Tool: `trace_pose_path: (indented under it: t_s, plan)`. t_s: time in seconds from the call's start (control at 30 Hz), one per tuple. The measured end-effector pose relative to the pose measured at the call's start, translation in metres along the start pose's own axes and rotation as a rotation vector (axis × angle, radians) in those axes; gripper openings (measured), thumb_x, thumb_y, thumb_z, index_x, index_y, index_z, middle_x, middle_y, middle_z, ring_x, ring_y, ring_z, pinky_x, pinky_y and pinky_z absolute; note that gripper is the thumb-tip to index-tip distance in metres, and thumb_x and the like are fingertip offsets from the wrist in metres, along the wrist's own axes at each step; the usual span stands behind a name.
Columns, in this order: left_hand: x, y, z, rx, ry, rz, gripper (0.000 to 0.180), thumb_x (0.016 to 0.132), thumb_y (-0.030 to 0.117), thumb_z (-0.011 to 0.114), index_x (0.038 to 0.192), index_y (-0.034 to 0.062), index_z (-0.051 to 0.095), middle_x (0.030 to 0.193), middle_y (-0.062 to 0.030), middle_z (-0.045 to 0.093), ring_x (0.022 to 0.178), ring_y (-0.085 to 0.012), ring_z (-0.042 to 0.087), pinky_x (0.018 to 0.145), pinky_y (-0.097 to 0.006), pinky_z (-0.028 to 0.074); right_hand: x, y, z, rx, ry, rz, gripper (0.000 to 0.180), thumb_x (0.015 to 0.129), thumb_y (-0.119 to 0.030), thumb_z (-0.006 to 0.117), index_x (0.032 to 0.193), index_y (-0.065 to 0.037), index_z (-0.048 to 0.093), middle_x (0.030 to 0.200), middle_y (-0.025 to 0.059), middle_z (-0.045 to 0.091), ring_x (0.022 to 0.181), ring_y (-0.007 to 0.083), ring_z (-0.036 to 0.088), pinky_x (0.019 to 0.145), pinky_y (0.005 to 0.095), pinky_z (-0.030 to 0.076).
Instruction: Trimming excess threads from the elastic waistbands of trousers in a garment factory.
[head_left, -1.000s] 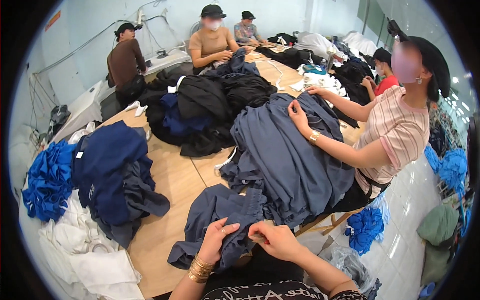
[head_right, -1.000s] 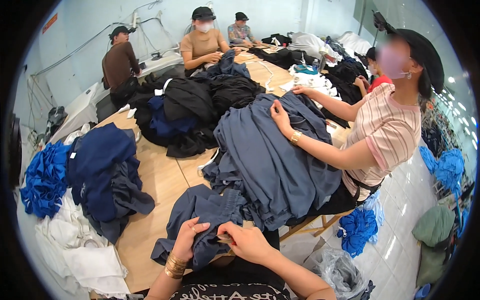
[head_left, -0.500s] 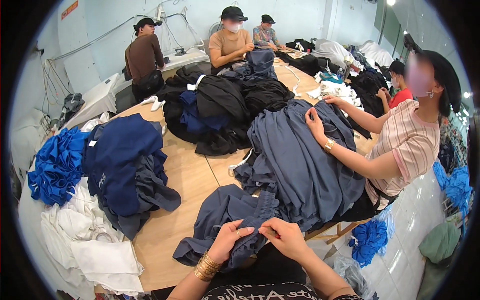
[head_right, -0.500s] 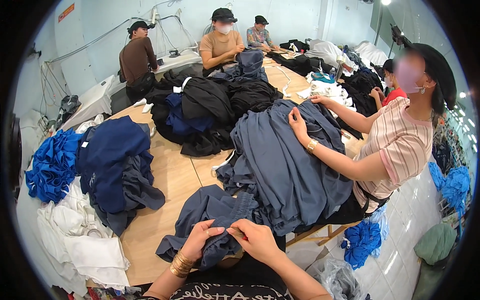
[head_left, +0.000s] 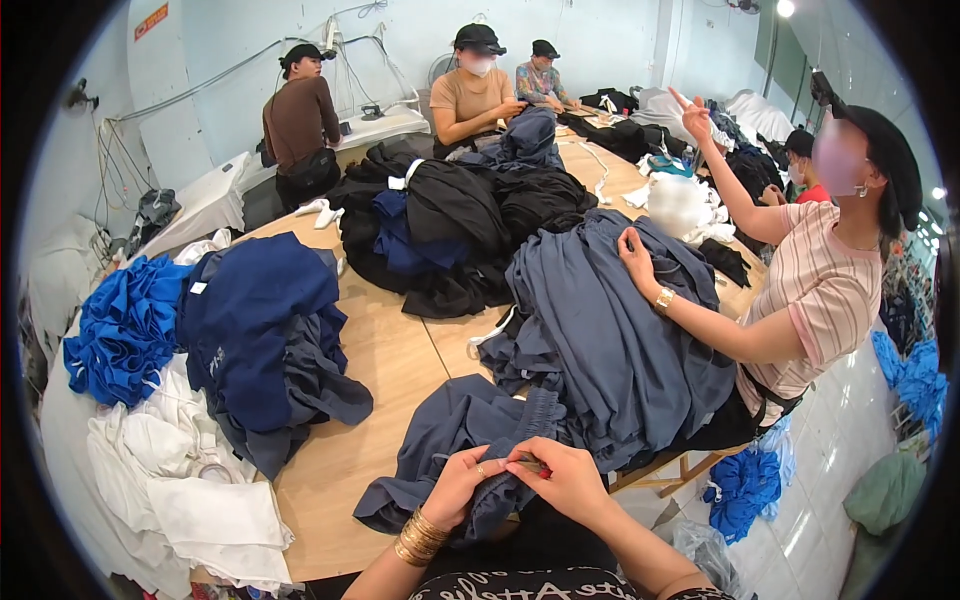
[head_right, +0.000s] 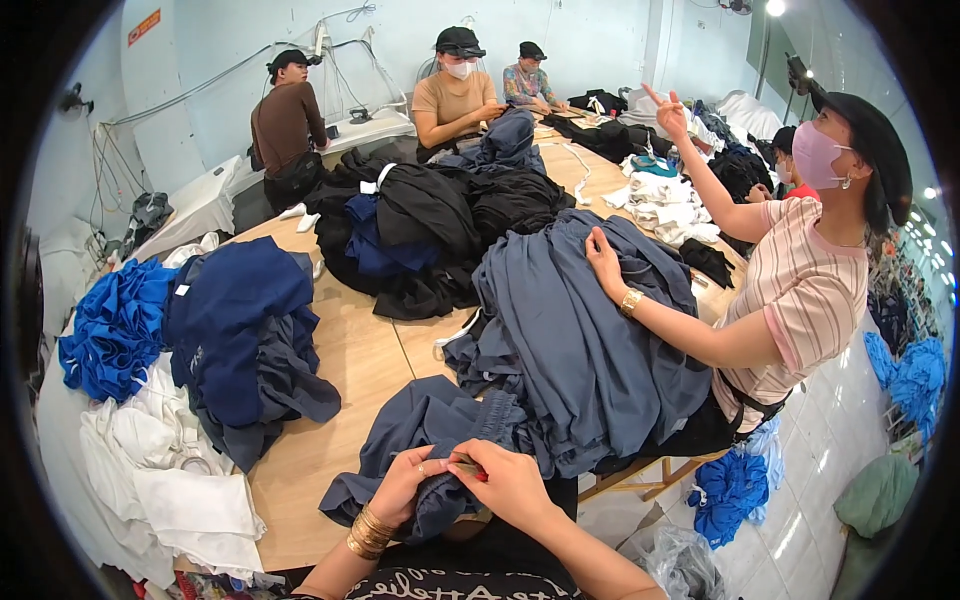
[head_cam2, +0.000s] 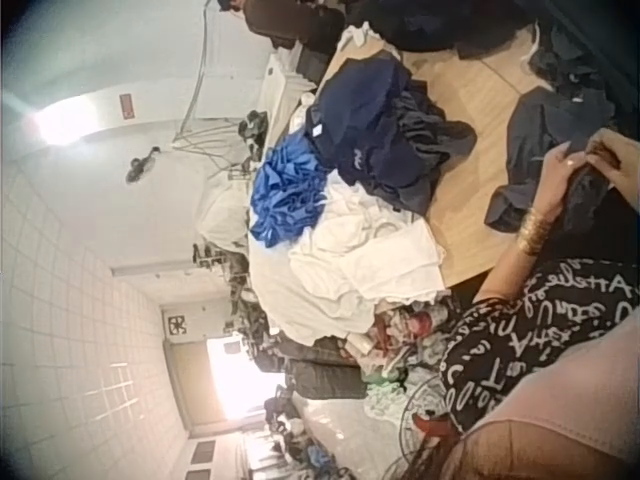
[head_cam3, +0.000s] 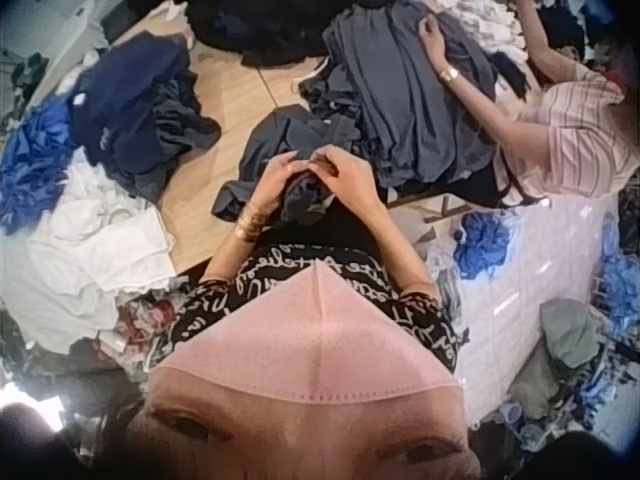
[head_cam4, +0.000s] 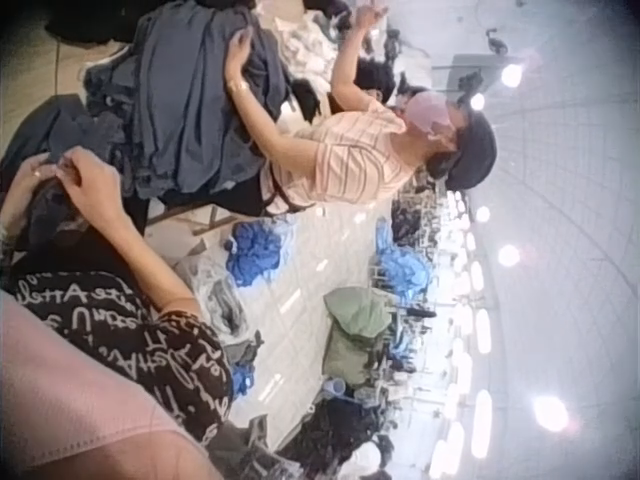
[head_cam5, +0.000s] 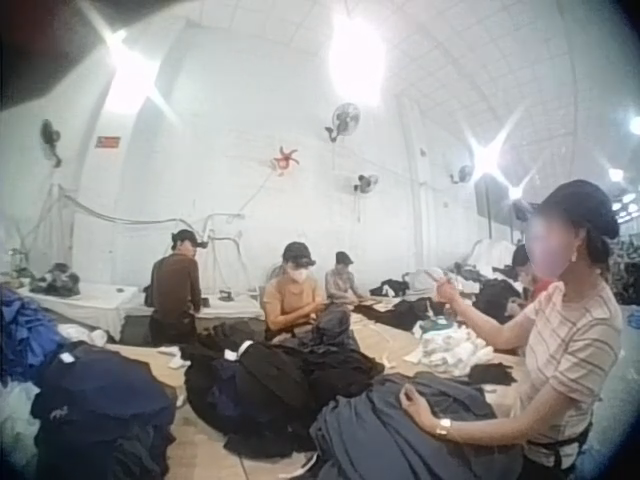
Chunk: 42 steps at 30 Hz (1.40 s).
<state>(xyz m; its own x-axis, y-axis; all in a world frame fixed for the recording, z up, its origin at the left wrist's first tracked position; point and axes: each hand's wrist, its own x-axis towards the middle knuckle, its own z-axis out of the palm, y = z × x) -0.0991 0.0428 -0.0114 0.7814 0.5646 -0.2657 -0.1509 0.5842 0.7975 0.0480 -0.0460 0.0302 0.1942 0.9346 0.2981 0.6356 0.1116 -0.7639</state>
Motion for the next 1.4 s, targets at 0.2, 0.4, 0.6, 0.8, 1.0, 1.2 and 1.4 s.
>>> trace_pose_path:
  t_s: [0.2, 0.4, 0.6, 0.8, 1.0, 1.2, 1.4]
  plan:
    - [-0.008, -0.003, -0.007, -0.169, 0.127, -0.048, 0.013, 0.086, 0.007, 0.054, 0.095, -0.0011, 0.059, 0.092, -0.0069, 0.065, 0.081, -0.0133, 0.063, 0.072, -0.024, 0.05, 0.0, -0.001, 0.002, -0.04, -0.028, -0.074, 0.014, 0.079, -0.015, 0.069, 0.092, -0.009, 0.066, 0.083, 0.0043, 0.065, 0.07, 0.0181, 0.065, 0.057, 0.0264, 0.05]
    - [-0.012, 0.005, -0.009, -0.118, -0.006, -0.047, 0.009, 0.082, 0.003, 0.056, 0.091, 0.001, 0.056, 0.092, -0.0073, 0.064, 0.083, -0.0144, 0.062, 0.074, -0.024, 0.049, -0.005, 0.003, -0.004, -0.036, 0.023, -0.27, 0.012, 0.079, -0.016, 0.065, 0.088, -0.011, 0.058, 0.077, 0.0021, 0.058, 0.066, 0.0232, 0.061, 0.053, 0.0317, 0.045]
    - [-0.006, 0.013, -0.016, -0.087, -0.096, -0.093, 0.023, 0.081, 0.004, 0.057, 0.103, -0.0007, 0.056, 0.097, -0.0081, 0.064, 0.084, -0.0134, 0.061, 0.076, -0.024, 0.048, -0.003, 0.007, 0.003, -0.057, 0.119, -0.393, 0.017, 0.073, -0.01, 0.069, 0.089, -0.012, 0.062, 0.074, -0.0002, 0.057, 0.061, 0.0192, 0.059, 0.052, 0.0274, 0.045]
    - [-0.008, 0.015, -0.021, -0.294, -0.005, -0.101, 0.011, 0.083, 0.009, 0.057, 0.094, 0.0079, 0.061, 0.085, -0.0018, 0.062, 0.081, -0.0116, 0.059, 0.071, -0.026, 0.045, 0.003, 0.009, 0.002, -0.142, 0.003, -0.473, 0.021, 0.072, -0.011, 0.072, 0.092, -0.013, 0.068, 0.07, -0.0002, 0.059, 0.058, 0.0158, 0.059, 0.05, 0.0248, 0.045]
    - [-0.004, 0.037, -0.003, 0.101, -0.096, -0.122, 0.016, 0.086, 0.014, 0.061, 0.095, 0.0007, 0.062, 0.089, -0.0004, 0.064, 0.076, -0.0041, 0.059, 0.068, -0.018, 0.046, 0.015, -0.001, -0.009, -0.097, -0.077, -0.415, 0.019, 0.068, -0.002, 0.073, 0.085, -0.01, 0.067, 0.068, 0.0018, 0.059, 0.054, 0.0148, 0.058, 0.048, 0.0244, 0.044]
    - [-0.004, 0.023, -0.012, 0.077, -0.095, 0.062, 0.027, 0.088, 0.018, 0.061, 0.104, -0.0032, 0.06, 0.096, -0.0023, 0.064, 0.083, -0.0049, 0.057, 0.077, -0.02, 0.047, 0.009, -0.004, -0.001, -0.093, -0.126, -0.309, 0.024, 0.068, 0.0, 0.069, 0.089, -0.01, 0.061, 0.077, 0.0015, 0.06, 0.061, 0.0191, 0.061, 0.053, 0.0272, 0.047]
    - [-0.011, 0.03, -0.007, 0.043, -0.06, 0.118, 0.027, 0.089, 0.019, 0.061, 0.103, -0.0037, 0.061, 0.095, -0.0008, 0.064, 0.082, -0.0036, 0.056, 0.075, -0.02, 0.047, -0.006, -0.006, -0.011, -0.05, -0.185, -0.216, 0.014, 0.074, -0.006, 0.07, 0.084, -0.008, 0.06, 0.072, 0.0039, 0.059, 0.057, 0.0201, 0.058, 0.052, 0.0278, 0.045]
